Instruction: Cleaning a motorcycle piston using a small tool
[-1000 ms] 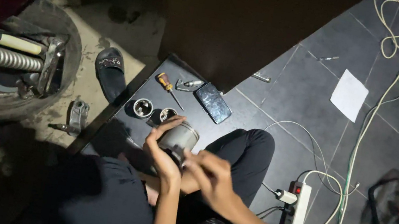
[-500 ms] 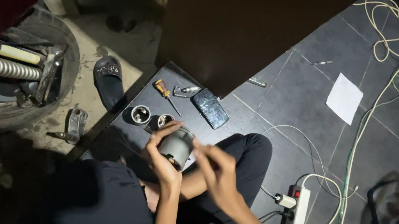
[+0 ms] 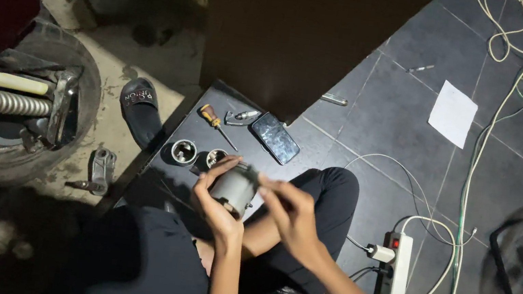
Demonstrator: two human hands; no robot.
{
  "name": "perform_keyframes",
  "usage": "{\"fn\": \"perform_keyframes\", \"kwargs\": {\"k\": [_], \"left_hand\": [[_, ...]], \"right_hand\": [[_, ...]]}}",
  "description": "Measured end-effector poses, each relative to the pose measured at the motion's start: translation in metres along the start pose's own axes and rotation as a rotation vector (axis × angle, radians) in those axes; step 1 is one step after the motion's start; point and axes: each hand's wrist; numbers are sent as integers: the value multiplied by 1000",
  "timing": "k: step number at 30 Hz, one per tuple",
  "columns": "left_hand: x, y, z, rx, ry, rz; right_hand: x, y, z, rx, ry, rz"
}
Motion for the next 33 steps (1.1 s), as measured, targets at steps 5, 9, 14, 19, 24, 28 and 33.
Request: {"fn": "perform_keyframes", "kwargs": {"k": [5, 9, 14, 19, 24, 28, 33], "left_hand": [[-6, 13, 21, 62, 18, -13], [-2, 12, 24, 61, -48, -22], [-7, 13, 18, -10, -49, -4], [-6, 15, 28, 24, 29, 30], [-5, 10, 6, -142, -18, -26], [-11, 21, 33, -11, 44, -65], [-16, 26, 40, -82, -20, -16]], "right_hand": [[18, 0, 10, 3, 68, 169], [-2, 2, -9, -41, -70, 53], [21, -1, 11, -37, 66, 166], [10, -5, -6, -191, -94, 57], [26, -8, -5, -121, 149, 180], [14, -12, -18, -203, -34, 20], [28, -11, -3, -21, 32, 183]]}}
Point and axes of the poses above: each hand's wrist, its own x-axis away from the middle knuckle, its own y-axis out of the back of the hand, z = x × y, and after that the axes turned 7 degrees about -y, right-handed
